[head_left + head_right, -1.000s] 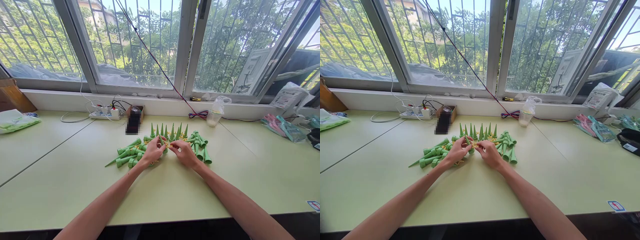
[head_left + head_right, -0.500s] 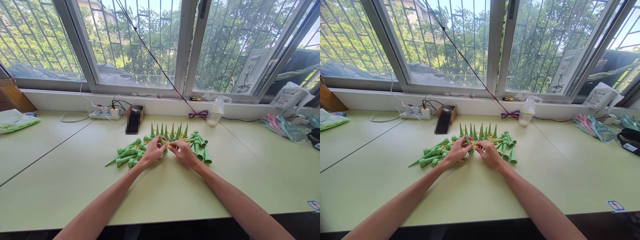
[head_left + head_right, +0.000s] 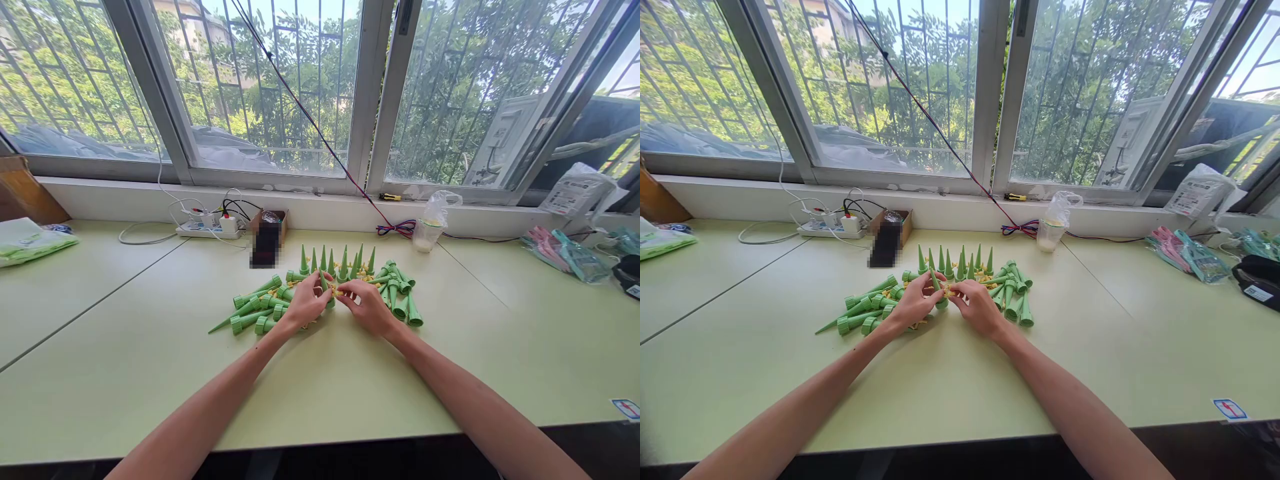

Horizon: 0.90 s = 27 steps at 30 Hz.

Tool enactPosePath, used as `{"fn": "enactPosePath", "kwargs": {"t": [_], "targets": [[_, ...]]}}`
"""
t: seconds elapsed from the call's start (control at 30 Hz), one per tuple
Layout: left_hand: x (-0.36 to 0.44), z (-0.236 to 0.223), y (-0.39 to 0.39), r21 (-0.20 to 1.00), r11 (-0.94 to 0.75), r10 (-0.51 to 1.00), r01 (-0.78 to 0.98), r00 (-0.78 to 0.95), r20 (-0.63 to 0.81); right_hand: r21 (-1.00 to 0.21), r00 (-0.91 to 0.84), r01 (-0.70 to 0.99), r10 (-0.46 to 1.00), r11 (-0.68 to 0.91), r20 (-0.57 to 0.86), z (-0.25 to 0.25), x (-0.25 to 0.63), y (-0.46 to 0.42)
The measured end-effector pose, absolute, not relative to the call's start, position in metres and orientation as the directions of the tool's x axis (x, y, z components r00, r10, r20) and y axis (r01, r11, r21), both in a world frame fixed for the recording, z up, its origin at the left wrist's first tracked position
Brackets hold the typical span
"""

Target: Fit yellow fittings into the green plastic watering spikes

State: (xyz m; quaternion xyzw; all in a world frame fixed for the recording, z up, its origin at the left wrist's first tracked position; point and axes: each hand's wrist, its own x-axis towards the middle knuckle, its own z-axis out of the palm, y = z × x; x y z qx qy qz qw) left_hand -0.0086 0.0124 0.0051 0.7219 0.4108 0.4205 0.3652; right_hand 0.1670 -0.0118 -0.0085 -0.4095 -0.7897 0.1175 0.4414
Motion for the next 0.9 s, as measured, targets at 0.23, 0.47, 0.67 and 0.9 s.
{"fn": "enactPosePath", "kwargs": {"t": [0.23, 0.47, 0.67, 0.9], "targets": [[-0.0082, 0.0069, 0.0115, 0.881, -0.393, 0.902, 0.265, 0.297, 0.313, -0.552, -0.267, 0.537, 0.749, 0.638, 0.606, -0.0079, 0.1667, -0.0115], [-0.0082, 0.0071, 0.0107, 0.885, -0.382, 0.907, 0.267, 0.293, 0.303, -0.544, -0.259, 0.548, 0.747, 0.636, 0.613, -0.0074, 0.1669, -0.0116], [-0.0081, 0.0051, 0.012, 0.88, -0.397, 0.9, 0.259, 0.296, 0.319, -0.56, -0.262, 0.541, 0.758, 0.628, 0.597, -0.0074, 0.167, -0.0122], [-0.0083, 0.0049, 0.0114, 0.868, -0.406, 0.898, 0.284, 0.297, 0.323, -0.574, -0.269, 0.529, 0.765, 0.625, 0.585, -0.0077, 0.1669, -0.012]]}}
